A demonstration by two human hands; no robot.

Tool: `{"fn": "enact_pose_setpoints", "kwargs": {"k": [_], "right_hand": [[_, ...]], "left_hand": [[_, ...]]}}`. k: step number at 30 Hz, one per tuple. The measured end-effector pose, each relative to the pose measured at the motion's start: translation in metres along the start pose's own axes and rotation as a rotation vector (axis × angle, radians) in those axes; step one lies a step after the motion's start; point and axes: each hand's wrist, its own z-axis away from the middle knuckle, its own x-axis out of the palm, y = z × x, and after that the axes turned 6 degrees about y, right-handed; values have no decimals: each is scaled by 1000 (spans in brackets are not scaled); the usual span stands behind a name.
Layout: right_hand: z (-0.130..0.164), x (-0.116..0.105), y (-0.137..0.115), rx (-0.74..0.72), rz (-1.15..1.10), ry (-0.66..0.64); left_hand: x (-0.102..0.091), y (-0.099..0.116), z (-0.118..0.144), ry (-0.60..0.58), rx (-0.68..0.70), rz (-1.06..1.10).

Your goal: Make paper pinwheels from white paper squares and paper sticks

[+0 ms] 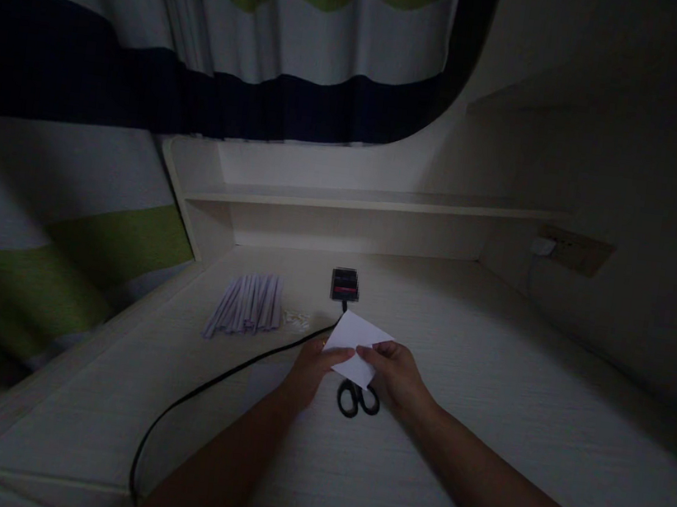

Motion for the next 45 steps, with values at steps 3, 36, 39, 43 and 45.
{"fn": "enact_pose_setpoints", "kwargs": {"k": [3, 36, 39, 43, 45], "right_hand": [[1, 1, 1, -12, 8, 32], [-5, -19, -35, -621, 550, -130], [-5, -20, -36, -682, 600, -126], [-6, -22, -36, -763, 631, -161], [-5, -23, -37, -836, 678, -217]], "left_hand": [[-2, -4, -2, 31, 3, -39], [-10, -5, -4, -105, -153, -277], [-10, -5, -4, -100, -158, -234], [-8, -3, -4, -93, -185, -186], [-8, -2, -3, -91, -190, -166]]}}
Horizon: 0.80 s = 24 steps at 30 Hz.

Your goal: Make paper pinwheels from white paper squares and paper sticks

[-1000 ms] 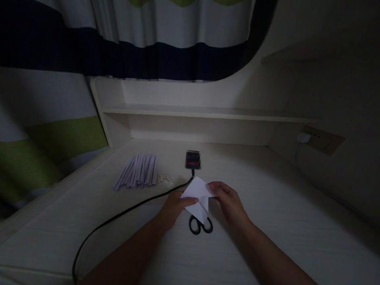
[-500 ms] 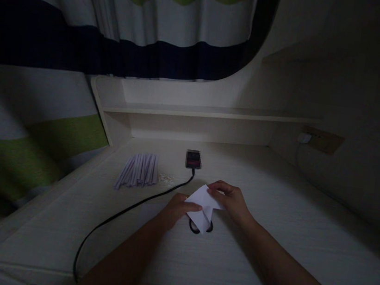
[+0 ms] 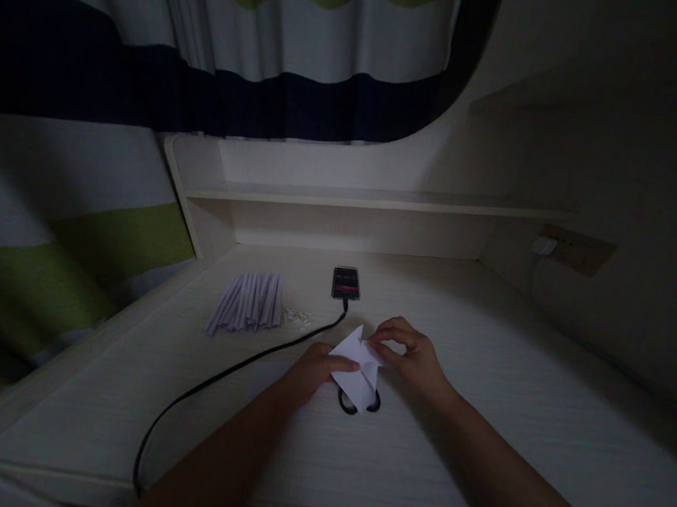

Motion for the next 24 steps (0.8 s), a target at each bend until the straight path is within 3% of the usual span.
{"fn": "enact_pose_setpoints", "kwargs": {"k": [10, 24], "right_hand": [[0, -8, -11, -281, 249, -261], [-2, -14, -19, -402, 414, -452]], "left_hand": [[1, 4, 3, 2, -38, 92], [3, 6, 3, 7, -87, 72]]}}
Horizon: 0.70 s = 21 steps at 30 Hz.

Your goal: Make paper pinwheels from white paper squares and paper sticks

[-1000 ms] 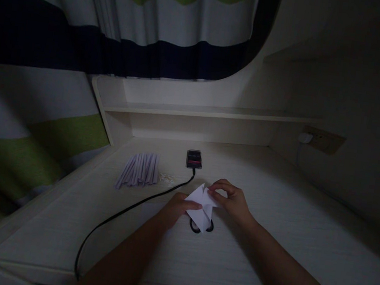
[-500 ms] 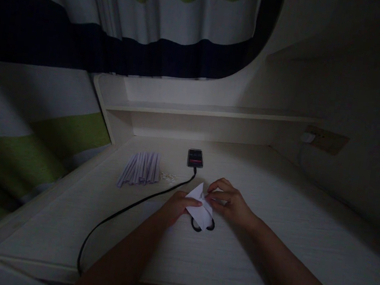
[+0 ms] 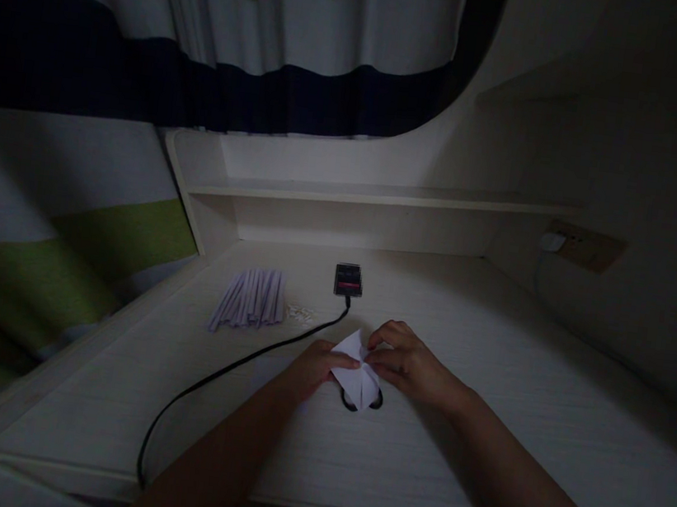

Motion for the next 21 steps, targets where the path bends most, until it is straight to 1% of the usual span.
{"fn": "enact_pose_setpoints", "kwargs": {"k": [7, 14, 21], "right_hand": [[0, -1, -1, -2, 18, -21], [0, -3, -2, -3, 3, -38], [1, -2, -2, 9, -2, -59]], "left_hand": [[2, 0, 1, 18, 9, 6], [-2, -4, -3, -5, 22, 13], [-3, -4, -4, 23, 39, 42]]}}
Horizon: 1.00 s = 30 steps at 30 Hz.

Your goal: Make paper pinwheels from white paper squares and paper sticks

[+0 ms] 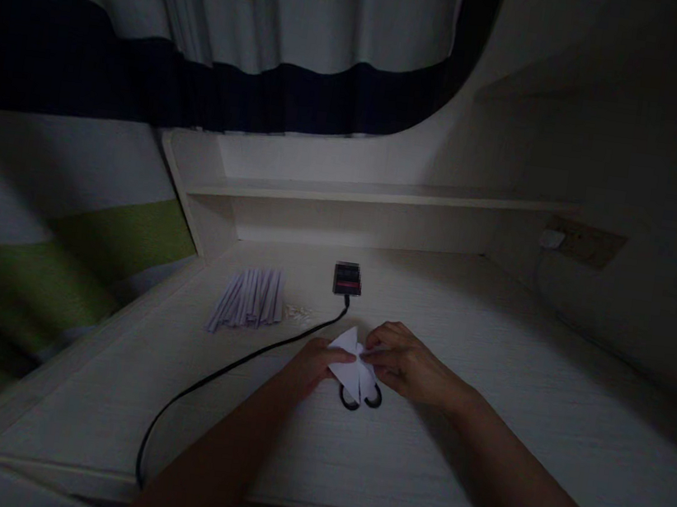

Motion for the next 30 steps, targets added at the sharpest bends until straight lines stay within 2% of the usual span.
{"fn": "enact_pose_setpoints", "kwargs": {"k": [8, 13, 17, 20, 22, 24, 27, 30], "right_hand": [[-1, 0, -1, -2, 36, 0], [-1, 3, -1, 13, -24, 38], [-3, 9, 0, 147, -258, 179], [-4, 17, 5, 357, -508, 273], [-3, 24, 9, 548, -628, 235], [-1, 32, 14, 680, -742, 123], [1, 41, 18, 687, -911, -2], [1, 44, 19, 668, -946, -21]], "left_hand": [[3, 3, 3, 17, 10, 12], [0, 1, 1, 28, 47, -56], [-4, -4, -4, 57, 106, -190], [-6, -8, -7, 65, 125, -319], [-7, -9, -7, 58, 140, -387], [-5, -10, -7, 47, 163, -433], [-3, -9, -5, 33, 196, -490], [-2, -9, -4, 19, 199, -511]]}}
